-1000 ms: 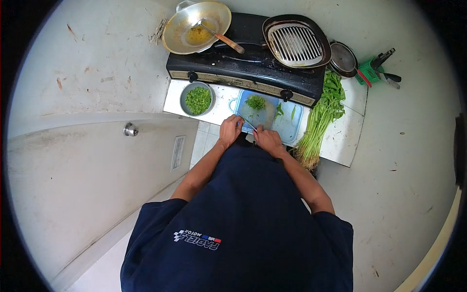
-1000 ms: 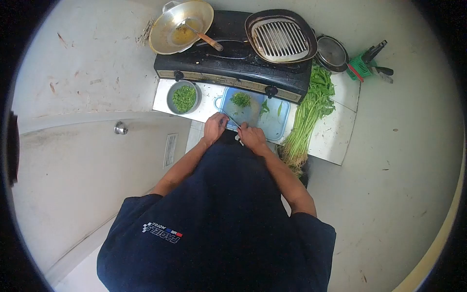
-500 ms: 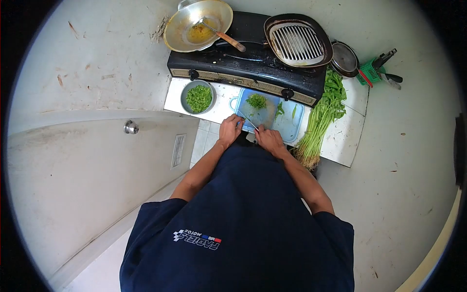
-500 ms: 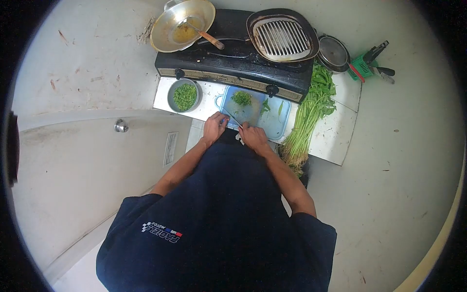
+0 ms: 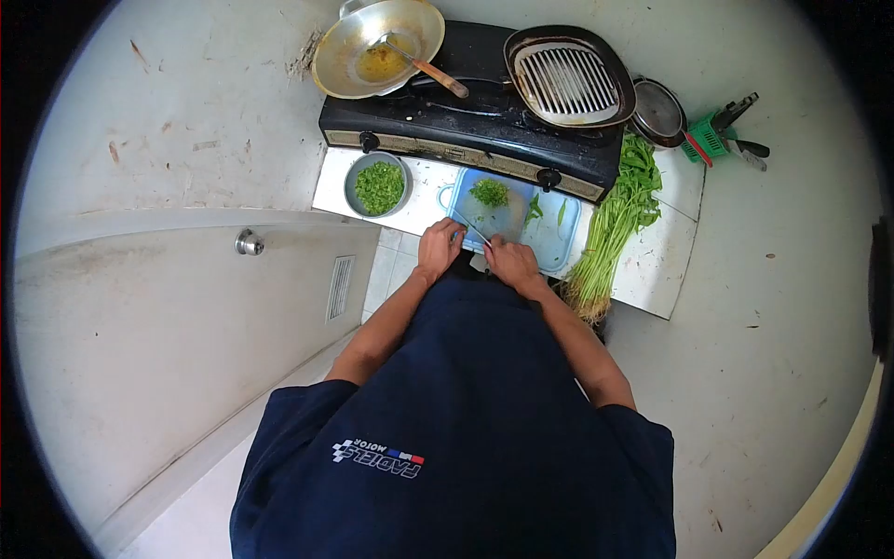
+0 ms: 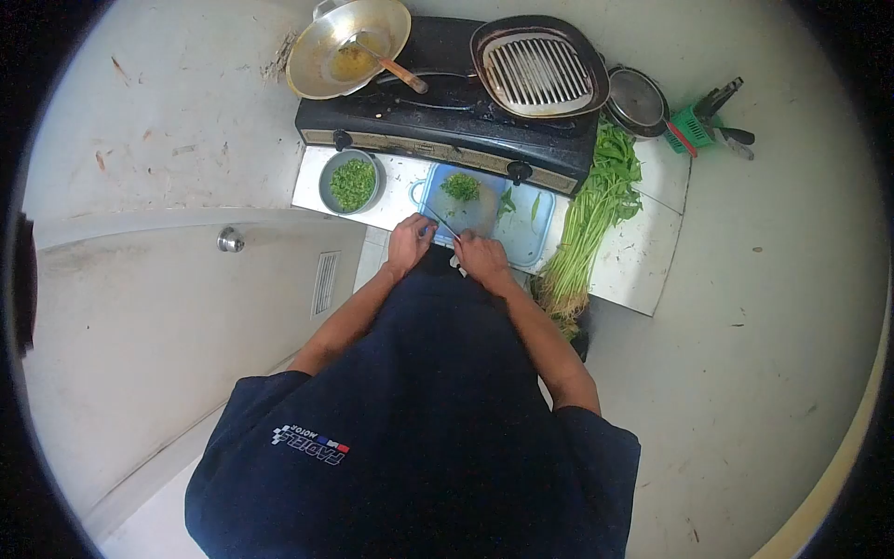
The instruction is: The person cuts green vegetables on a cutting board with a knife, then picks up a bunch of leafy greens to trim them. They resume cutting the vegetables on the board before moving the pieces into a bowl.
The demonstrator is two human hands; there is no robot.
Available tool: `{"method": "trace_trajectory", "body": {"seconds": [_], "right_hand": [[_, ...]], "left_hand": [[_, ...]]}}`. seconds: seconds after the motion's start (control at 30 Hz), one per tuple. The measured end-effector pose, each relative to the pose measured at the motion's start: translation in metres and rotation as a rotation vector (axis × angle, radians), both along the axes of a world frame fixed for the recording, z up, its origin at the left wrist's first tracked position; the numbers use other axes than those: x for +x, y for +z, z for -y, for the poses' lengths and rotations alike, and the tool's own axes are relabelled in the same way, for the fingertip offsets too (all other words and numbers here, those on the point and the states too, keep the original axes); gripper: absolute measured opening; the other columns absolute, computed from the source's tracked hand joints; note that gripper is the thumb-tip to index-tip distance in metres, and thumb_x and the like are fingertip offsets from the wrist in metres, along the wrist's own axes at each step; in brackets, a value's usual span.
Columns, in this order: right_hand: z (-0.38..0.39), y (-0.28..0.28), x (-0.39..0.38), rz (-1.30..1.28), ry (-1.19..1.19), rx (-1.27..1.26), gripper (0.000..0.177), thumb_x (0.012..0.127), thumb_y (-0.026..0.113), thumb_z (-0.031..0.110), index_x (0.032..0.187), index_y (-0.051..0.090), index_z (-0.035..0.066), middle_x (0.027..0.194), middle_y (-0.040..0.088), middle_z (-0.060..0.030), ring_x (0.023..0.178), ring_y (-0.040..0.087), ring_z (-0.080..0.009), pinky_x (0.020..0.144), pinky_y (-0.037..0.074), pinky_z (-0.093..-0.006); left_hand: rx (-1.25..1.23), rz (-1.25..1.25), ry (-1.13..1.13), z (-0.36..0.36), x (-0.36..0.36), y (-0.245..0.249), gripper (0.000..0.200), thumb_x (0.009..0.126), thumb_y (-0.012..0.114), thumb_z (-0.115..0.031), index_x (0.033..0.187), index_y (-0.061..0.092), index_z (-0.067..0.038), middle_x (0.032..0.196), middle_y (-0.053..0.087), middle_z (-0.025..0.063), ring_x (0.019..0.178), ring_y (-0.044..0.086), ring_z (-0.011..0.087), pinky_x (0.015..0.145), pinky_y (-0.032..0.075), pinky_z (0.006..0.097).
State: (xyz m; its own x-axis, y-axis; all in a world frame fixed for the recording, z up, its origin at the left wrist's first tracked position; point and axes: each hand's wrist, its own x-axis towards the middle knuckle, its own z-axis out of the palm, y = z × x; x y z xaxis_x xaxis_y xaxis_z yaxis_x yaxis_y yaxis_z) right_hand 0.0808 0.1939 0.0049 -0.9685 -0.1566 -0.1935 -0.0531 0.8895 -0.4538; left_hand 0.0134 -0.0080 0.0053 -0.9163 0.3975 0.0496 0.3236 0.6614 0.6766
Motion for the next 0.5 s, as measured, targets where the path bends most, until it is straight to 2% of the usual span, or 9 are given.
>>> {"method": "trace_trajectory", "body": {"seconds": [0.17,0.27,0.37,0.5], "right_hand": [[-0.007,0.002,0.003,0.043,-0.032,0.025,0.040,0.107,0.050,0.039,0.102,0.062,0.001,0.071,0.071,-0.0227,0.066,0.073,-0.0410,0.062,0.058,-0.0524],[-0.008,0.002,0.003,0.026,0.014,0.016,0.040,0.107,0.050,0.040,0.103,0.062,0.002,0.071,0.071,-0.0226,0.066,0.073,-0.0409,0.063,0.058,-0.0525],[-0.005,0.012,0.002,0.034,0.075,0.013,0.039,0.106,0.050,0.039,0.103,0.061,0.002,0.072,0.072,-0.0225,0.066,0.073,-0.0408,0.063,0.058,-0.0525],[-0.004,0.007,0.000,0.058,0.063,-0.003,0.038,0.106,0.050,0.039,0.103,0.060,0.002,0.073,0.072,-0.0229,0.068,0.073,-0.0412,0.064,0.058,-0.0531]], "left_hand": [[0.008,0.059,0.017,-0.001,0.001,0.003,0.007,0.090,0.071,-0.010,0.094,0.076,-0.006,0.092,0.070,0.0112,0.083,0.068,0.0345,0.076,0.054,0.0449],[-0.011,0.007,0.003,0.000,0.001,-0.001,0.008,0.090,0.071,-0.010,0.094,0.075,-0.006,0.092,0.070,0.0113,0.084,0.068,0.0347,0.077,0.054,0.0451],[-0.019,-0.073,-0.025,0.004,-0.002,-0.014,0.008,0.091,0.071,-0.011,0.095,0.076,-0.005,0.091,0.070,0.0122,0.071,0.067,0.0312,0.069,0.055,0.0424],[-0.029,-0.075,-0.041,0.004,-0.002,-0.009,0.009,0.091,0.070,-0.010,0.096,0.076,-0.005,0.092,0.070,0.0123,0.073,0.068,0.0314,0.070,0.056,0.0423]]}}
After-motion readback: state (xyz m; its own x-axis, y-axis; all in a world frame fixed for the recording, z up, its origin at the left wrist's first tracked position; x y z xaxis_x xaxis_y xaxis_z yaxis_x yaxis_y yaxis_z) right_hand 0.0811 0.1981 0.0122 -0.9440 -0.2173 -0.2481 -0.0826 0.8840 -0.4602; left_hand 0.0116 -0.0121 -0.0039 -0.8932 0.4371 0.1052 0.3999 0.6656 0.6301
